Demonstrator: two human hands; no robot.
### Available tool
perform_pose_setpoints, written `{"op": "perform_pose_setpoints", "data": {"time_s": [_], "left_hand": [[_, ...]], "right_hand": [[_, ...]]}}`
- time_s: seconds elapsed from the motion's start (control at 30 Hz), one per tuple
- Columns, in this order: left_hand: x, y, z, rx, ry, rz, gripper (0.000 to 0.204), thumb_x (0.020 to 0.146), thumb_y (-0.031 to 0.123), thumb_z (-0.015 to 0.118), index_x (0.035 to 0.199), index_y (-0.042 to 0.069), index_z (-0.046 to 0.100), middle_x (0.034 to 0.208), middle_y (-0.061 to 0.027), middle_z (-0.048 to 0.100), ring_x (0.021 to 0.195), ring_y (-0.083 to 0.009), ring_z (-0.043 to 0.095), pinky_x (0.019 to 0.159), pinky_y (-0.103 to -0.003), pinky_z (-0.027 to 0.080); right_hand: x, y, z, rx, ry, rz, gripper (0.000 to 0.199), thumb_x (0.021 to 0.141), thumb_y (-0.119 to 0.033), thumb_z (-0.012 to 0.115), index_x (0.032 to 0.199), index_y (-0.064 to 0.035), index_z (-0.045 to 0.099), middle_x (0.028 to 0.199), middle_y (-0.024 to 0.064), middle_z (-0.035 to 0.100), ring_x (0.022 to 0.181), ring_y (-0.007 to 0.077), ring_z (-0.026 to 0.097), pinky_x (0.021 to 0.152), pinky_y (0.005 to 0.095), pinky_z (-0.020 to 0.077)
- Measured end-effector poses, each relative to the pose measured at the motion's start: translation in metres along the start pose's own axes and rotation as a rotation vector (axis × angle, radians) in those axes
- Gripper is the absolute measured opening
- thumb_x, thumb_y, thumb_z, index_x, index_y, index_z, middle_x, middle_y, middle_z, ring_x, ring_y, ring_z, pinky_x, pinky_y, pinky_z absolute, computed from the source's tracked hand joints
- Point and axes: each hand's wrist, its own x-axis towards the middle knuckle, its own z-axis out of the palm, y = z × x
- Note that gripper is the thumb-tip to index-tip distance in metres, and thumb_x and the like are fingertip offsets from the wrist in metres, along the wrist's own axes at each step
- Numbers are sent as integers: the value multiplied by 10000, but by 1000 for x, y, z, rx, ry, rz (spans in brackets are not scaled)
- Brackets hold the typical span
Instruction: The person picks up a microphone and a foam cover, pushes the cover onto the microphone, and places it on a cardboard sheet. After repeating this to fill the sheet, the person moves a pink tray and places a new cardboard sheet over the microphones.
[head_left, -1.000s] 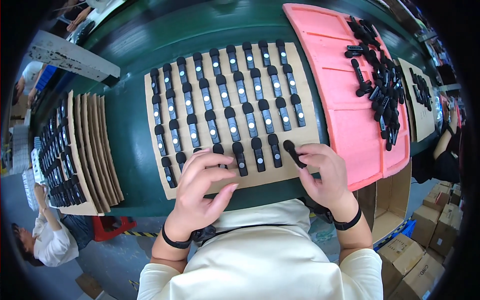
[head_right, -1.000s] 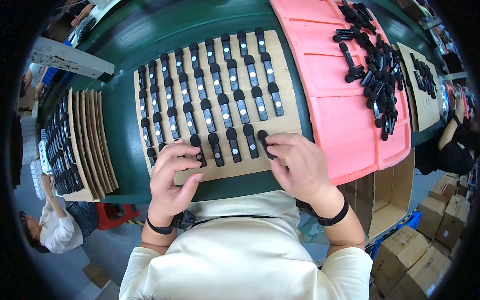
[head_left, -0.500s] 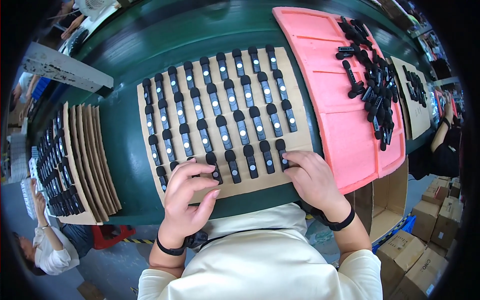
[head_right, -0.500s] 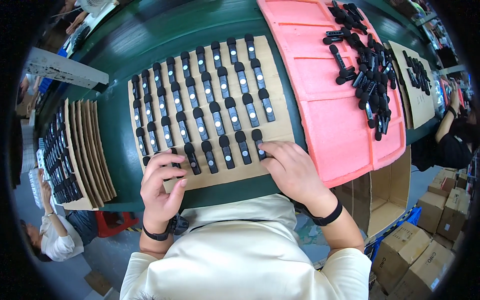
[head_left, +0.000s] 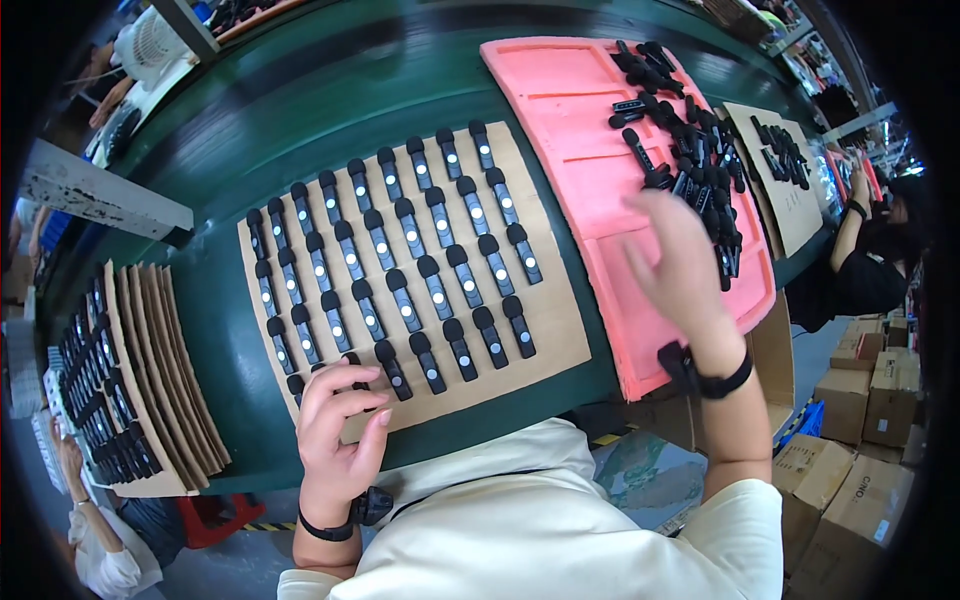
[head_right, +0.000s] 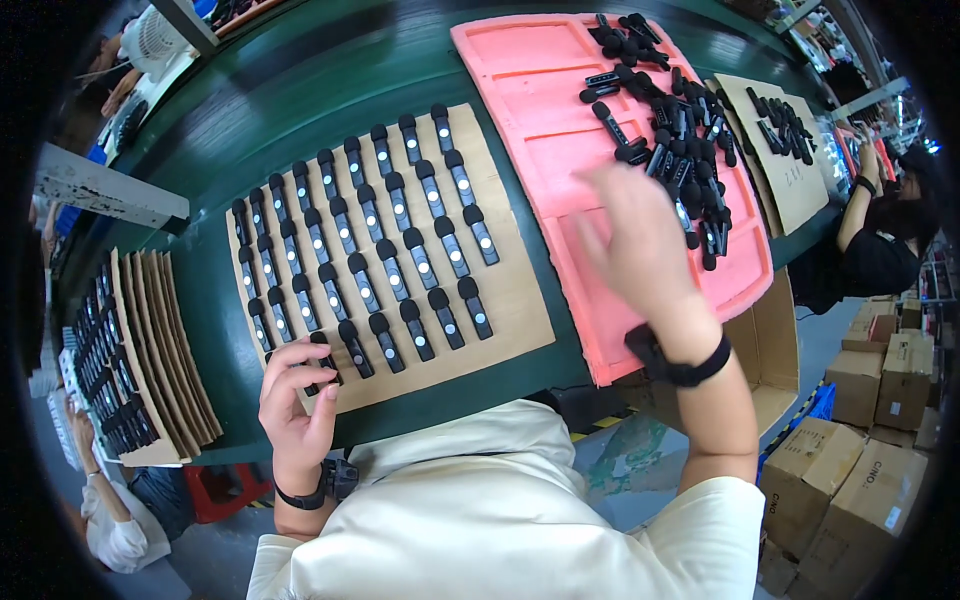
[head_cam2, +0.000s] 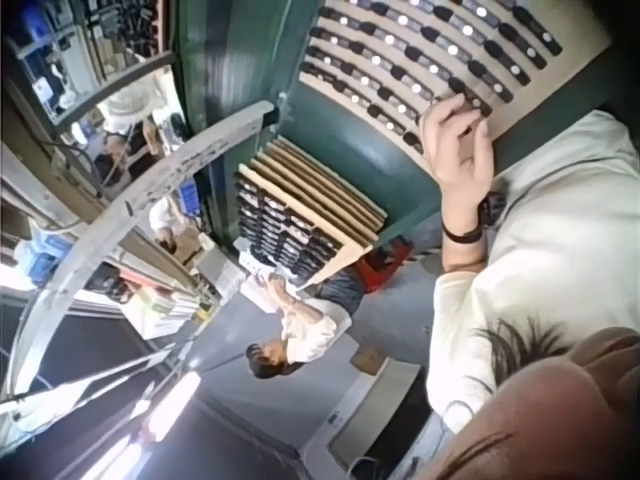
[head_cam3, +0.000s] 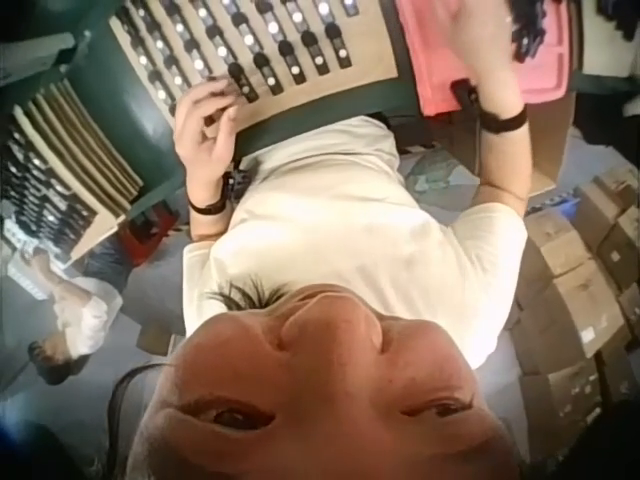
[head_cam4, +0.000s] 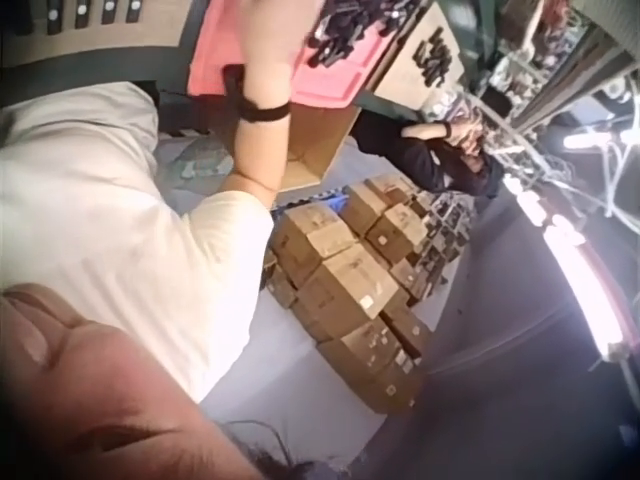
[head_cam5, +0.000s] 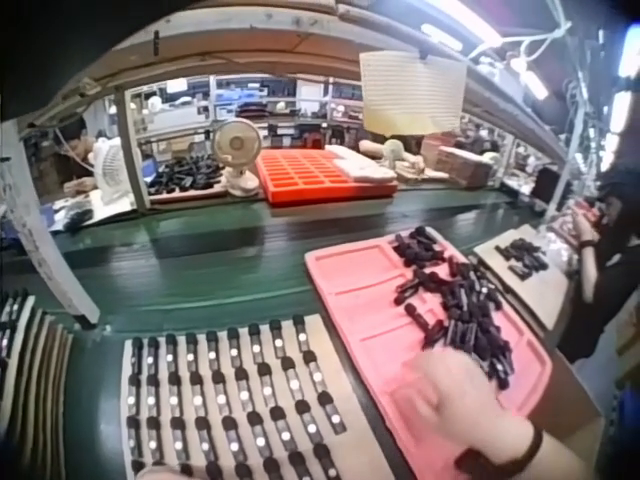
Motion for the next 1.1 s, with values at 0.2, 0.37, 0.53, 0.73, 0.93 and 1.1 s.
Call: {"op": "perform_pose_setpoints", "data": {"time_s": [0.2, 0.37, 0.53, 0.73, 0.93, 1.1], "left_hand": [[-4, 3, -2, -3, 9, -14, 164, 750, -17, 709, 894, 30, 647, 1057, -143, 651, 996, -322, 610, 964, -454, 469], [-4, 6, -1, 0, 12, -8, 158, 753, -15, 708, 891, 30, 648, 1055, -142, 652, 991, -322, 612, 957, -454, 473], [2, 8, 0, -4, 3, 22, 157, 750, -13, 711, 888, 30, 649, 1053, -140, 653, 978, -320, 617, 955, -457, 475], [9, 11, 0, -35, 6, 63, 200, 751, 5, 718, 939, 25, 654, 1050, -146, 658, 982, -313, 621, 961, -454, 468], [27, 33, 6, -72, -61, 106, 335, 720, 46, 781, 1038, 40, 676, 1037, -130, 665, 956, -295, 639, 947, -470, 481], [22, 29, 5, -16, -167, 137, 333, 746, 81, 777, 1050, -6, 674, 1012, -134, 691, 946, -282, 662, 999, -496, 451]], "right_hand": [[44, 82, 11, -263, -8, 182, 288, 845, -143, 693, 1080, -8, 596, 1023, 160, 636, 914, 336, 625, 801, 405, 501], [62, 93, 19, -388, -295, 483, 264, 867, -169, 676, 1058, -6, 597, 952, 155, 652, 884, 309, 641, 783, 387, 504], [53, 70, 18, 148, -100, 508, 172, 909, -113, 639, 1045, -15, 604, 877, 89, 651, 838, 185, 647, 746, 301, 500], [10, -47, 2, 1197, -137, 600, 187, 918, 3, 610, 1105, 18, 600, 957, 40, 641, 862, 87, 612, 763, 227, 476], [-23, -121, 16, 1293, -328, 375, 269, 855, 53, 676, 1115, 4, 629, 963, 62, 643, 875, 127, 608, 784, 253, 471], [-32, -140, 33, 1234, -331, 286, 271, 811, 9, 733, 1072, -25, 668, 941, 84, 670, 850, 209, 629, 774, 310, 485]]}}
